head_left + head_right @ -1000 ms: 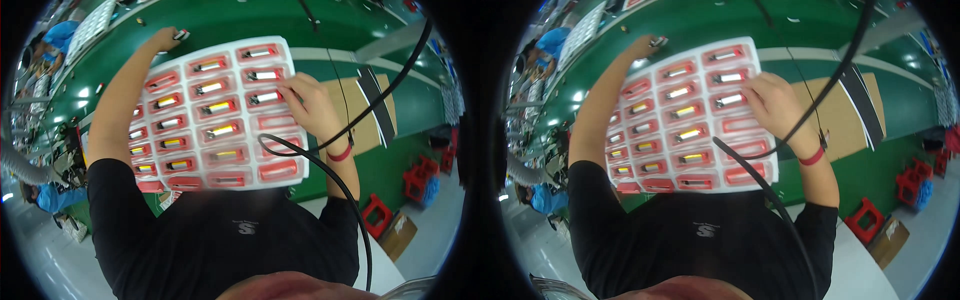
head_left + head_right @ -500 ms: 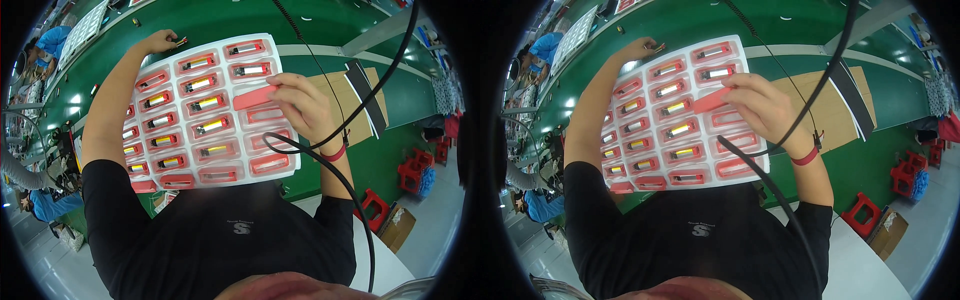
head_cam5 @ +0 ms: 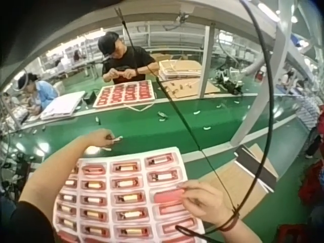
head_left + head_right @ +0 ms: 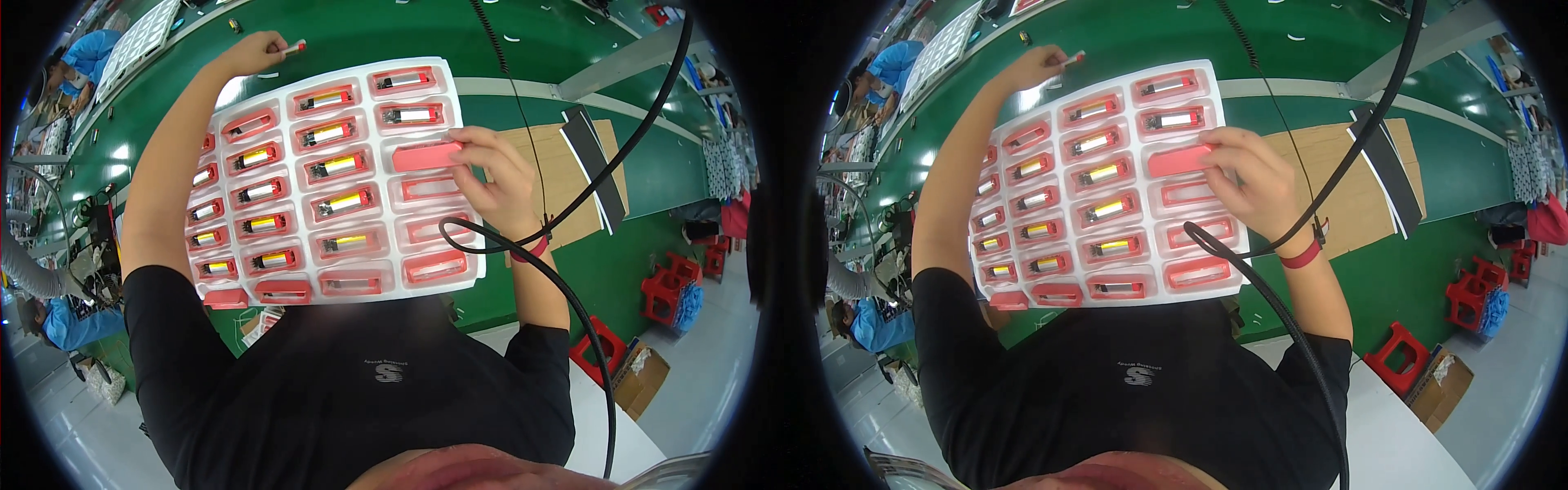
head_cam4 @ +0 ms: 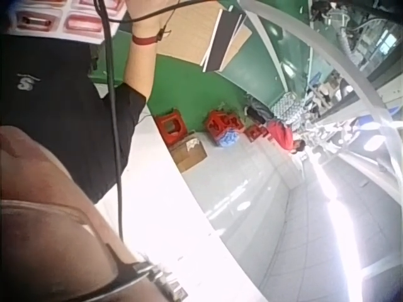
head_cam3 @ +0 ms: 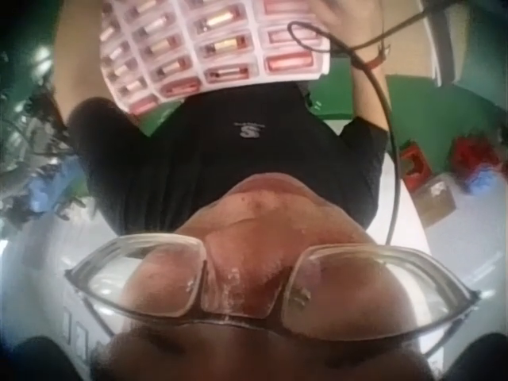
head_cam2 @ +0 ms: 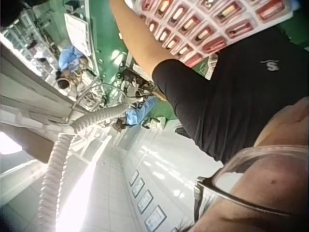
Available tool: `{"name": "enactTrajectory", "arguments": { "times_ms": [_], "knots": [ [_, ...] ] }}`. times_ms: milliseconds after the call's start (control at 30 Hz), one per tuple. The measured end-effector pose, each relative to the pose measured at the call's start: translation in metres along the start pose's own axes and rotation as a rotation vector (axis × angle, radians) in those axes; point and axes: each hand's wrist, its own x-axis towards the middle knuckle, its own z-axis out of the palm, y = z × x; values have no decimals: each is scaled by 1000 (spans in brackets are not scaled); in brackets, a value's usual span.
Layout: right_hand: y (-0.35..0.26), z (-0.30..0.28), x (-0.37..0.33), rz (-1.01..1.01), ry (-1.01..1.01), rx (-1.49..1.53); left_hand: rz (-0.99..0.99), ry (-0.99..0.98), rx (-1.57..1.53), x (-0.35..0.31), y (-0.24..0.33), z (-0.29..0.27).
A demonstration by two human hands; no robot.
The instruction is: The person assembles electronic components into a red plastic casing by hand.
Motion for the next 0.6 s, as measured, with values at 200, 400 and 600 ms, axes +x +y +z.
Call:
{"name": "enactTrajectory", "arguments": {
  "times_ms": [200,400,600],
  "knots": [
    [-2,-4,11,473,-215,28,38,141,-456,-62,105,-32],
    [18,0,9,243,-198,-112,120,-85,-827,-136,214,-21],
    [-4,-6,14,545,-63,269,-5,-263,-1644,-144,240,14]
  ]
}}
